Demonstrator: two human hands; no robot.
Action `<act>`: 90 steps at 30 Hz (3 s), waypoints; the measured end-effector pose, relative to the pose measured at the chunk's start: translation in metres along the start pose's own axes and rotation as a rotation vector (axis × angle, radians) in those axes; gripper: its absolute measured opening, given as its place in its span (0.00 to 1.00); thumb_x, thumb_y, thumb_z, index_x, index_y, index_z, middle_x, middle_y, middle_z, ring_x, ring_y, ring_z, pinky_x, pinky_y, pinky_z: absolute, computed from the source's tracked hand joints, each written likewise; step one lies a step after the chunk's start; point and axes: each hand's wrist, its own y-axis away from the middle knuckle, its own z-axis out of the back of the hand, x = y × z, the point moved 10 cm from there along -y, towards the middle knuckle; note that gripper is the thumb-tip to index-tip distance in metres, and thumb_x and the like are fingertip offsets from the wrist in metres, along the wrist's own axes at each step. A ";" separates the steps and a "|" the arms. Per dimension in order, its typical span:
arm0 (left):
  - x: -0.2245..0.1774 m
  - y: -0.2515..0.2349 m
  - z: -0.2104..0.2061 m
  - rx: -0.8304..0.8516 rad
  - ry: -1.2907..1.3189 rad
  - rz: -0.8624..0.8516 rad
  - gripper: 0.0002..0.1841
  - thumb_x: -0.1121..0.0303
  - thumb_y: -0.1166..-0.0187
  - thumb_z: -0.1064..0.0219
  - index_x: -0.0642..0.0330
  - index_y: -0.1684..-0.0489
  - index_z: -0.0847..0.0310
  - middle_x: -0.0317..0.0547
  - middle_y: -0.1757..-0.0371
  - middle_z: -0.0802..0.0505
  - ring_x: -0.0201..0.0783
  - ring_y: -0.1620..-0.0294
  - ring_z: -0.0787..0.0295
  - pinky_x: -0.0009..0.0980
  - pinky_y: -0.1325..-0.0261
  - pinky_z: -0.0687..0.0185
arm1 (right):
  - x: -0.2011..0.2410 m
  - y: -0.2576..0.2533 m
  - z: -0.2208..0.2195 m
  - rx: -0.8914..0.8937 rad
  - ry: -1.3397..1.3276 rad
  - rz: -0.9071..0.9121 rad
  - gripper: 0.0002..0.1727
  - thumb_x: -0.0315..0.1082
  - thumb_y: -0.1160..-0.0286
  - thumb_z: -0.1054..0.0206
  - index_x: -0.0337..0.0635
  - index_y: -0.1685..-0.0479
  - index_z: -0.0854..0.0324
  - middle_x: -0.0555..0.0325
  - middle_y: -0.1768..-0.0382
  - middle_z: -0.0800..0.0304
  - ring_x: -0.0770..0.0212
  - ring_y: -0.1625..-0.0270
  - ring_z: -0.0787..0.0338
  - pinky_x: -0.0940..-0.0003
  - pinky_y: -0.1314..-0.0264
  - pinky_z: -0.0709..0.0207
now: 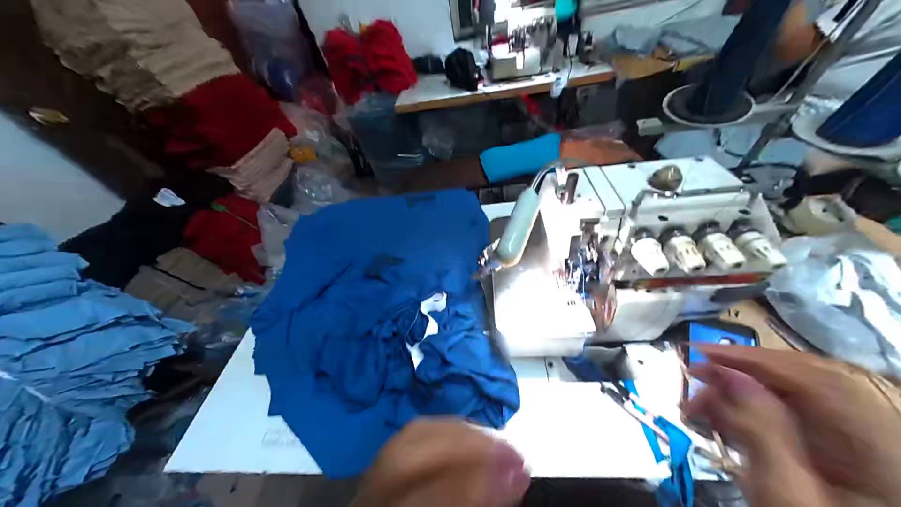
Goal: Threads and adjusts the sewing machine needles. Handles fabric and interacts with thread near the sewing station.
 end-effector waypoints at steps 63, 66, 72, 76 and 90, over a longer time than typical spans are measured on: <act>0.099 0.059 -0.118 0.575 0.242 0.384 0.07 0.71 0.17 0.32 0.67 0.57 0.17 0.48 0.66 0.05 0.26 0.66 0.07 0.20 0.59 0.11 | -0.083 0.073 -0.071 0.559 -0.619 -0.629 0.10 0.39 0.19 0.32 0.45 0.67 0.16 0.78 0.79 0.22 0.91 0.78 0.32 0.93 0.76 0.41; 0.093 0.059 -0.128 0.722 0.354 0.339 0.06 0.74 0.19 0.31 0.68 0.62 0.10 0.51 0.56 0.04 0.30 0.50 0.06 0.23 0.41 0.13 | -0.083 0.059 -0.062 0.514 -0.557 -0.538 0.11 0.40 0.18 0.33 0.44 0.67 0.17 0.78 0.78 0.23 0.92 0.77 0.32 0.94 0.75 0.42; 0.104 0.066 -0.150 0.825 0.607 0.435 0.10 0.74 0.19 0.32 0.68 0.47 0.10 0.49 0.44 0.06 0.27 0.56 0.06 0.23 0.51 0.08 | -0.074 0.032 -0.061 0.447 -0.139 -0.286 0.15 0.43 0.16 0.34 0.38 0.60 0.16 0.63 0.78 0.21 0.79 0.76 0.27 0.85 0.72 0.34; 0.141 0.087 -0.152 0.553 0.667 0.799 0.19 0.79 0.24 0.30 0.65 0.33 0.15 0.44 0.41 0.06 0.31 0.64 0.04 0.29 0.60 0.03 | -0.096 0.042 -0.052 0.356 0.306 -0.349 0.26 0.55 0.20 0.36 0.43 0.38 0.20 0.64 0.74 0.16 0.67 0.76 0.17 0.65 0.75 0.21; 0.159 0.098 -0.157 0.482 0.814 1.157 0.35 0.90 0.29 0.32 0.59 0.18 0.26 0.49 0.29 0.13 0.35 0.66 0.05 0.30 0.57 0.04 | -0.058 0.063 -0.082 0.289 0.389 0.099 0.12 0.36 0.17 0.35 0.36 0.52 0.12 0.52 0.66 0.10 0.61 0.64 0.12 0.74 0.62 0.19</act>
